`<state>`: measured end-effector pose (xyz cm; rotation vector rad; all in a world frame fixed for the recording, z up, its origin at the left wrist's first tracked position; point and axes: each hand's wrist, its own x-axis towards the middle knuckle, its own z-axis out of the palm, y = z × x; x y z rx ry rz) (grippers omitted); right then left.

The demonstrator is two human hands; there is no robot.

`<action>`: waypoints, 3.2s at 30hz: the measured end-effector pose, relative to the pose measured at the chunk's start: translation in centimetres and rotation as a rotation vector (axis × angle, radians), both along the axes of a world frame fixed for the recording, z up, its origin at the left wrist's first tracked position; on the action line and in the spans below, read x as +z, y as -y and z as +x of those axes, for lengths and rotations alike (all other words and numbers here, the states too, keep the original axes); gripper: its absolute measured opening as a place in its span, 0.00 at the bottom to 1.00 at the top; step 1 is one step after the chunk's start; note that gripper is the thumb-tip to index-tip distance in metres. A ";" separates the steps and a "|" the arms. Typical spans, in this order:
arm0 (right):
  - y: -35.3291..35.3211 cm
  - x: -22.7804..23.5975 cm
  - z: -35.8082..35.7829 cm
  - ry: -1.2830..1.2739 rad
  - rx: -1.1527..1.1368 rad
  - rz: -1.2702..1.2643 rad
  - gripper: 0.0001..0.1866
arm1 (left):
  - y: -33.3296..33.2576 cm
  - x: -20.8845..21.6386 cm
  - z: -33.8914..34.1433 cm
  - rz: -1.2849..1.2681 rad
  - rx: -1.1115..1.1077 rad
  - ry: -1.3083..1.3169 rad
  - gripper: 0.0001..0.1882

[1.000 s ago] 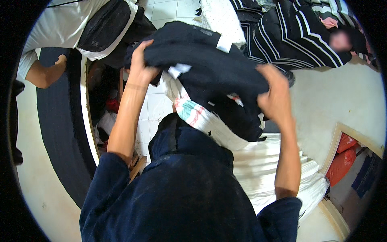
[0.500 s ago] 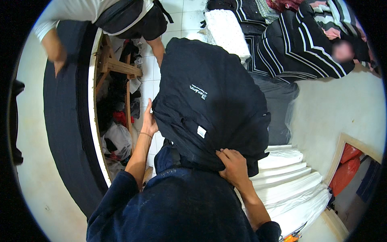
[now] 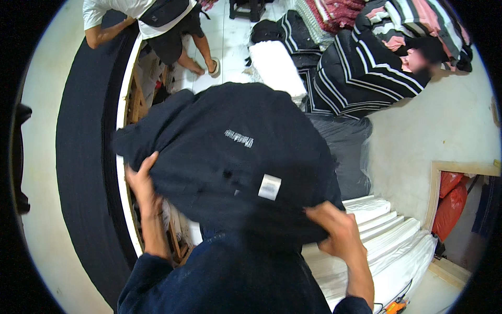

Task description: The person unties a large white sack filled with black garments. They remove a black t-shirt, unfold it, and place it on a nearby table. The person then moves the sack to a different location.

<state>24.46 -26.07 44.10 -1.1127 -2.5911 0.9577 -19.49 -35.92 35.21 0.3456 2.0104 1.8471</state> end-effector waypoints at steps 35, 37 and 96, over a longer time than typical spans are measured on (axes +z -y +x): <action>11.0 -21.0 -0.8 -0.056 -1.059 -0.917 0.34 | -4.9 -34.6 -1.6 -0.237 -0.302 0.701 0.75; 10.2 -22.6 -1.5 0.149 -1.011 -0.817 0.52 | -7.6 -35.3 -2.3 -0.193 -0.221 0.791 0.82; 16.4 -23.8 7.6 -0.982 -1.609 -0.986 0.48 | -2.1 -20.9 -0.5 -0.805 -0.669 0.063 0.49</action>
